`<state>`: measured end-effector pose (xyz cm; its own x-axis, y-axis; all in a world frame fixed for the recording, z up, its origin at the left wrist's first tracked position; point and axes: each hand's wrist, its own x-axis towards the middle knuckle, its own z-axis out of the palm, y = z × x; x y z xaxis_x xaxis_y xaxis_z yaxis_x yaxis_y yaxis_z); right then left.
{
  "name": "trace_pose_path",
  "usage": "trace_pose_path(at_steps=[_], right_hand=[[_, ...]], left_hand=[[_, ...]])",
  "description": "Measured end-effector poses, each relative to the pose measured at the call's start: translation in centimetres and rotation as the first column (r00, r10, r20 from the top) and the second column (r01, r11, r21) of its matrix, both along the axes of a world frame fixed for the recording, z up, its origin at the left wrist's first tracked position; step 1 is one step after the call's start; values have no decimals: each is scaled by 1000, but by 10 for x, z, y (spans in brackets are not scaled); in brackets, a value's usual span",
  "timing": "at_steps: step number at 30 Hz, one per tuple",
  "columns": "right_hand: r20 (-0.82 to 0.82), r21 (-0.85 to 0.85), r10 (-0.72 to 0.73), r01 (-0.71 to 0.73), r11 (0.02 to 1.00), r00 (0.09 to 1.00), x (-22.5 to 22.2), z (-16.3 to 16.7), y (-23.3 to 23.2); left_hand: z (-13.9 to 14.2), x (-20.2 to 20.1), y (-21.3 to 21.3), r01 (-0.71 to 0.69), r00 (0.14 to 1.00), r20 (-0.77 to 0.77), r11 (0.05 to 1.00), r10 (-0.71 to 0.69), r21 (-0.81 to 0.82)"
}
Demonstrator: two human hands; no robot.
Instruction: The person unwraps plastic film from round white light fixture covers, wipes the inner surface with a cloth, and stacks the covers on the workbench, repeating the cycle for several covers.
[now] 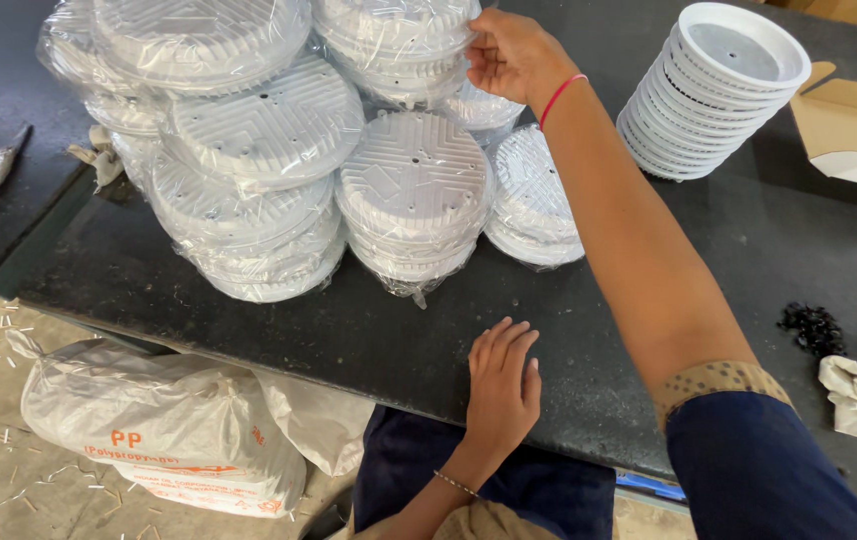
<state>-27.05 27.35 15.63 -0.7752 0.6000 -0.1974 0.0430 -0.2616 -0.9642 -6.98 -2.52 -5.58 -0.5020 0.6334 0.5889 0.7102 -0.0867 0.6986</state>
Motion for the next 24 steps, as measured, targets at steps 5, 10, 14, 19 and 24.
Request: trace_pose_path(at_steps=[5,10,14,19,24], right_hand=[[-8,56,-74,74,996,997,-2,8,-20],[-2,246,-193,188,951,981,-10,14,-33],[-87,326,-206,223,919,975,-15,13,-37],[-123,269,-204,230,935,971,-18,11,-42],[-299,193,-166,230,954,940,-3,11,-34]], left_hand=[[0,1,-6,-3,1000,10,1000,3,14],[4,0,-11,-7,1000,9,999,7,44],[4,0,-9,-4,1000,13,999,4,49],[0,3,-7,-15,1000,-1,998,15,57],[-1,5,-8,-36,999,-2,997,36,66]])
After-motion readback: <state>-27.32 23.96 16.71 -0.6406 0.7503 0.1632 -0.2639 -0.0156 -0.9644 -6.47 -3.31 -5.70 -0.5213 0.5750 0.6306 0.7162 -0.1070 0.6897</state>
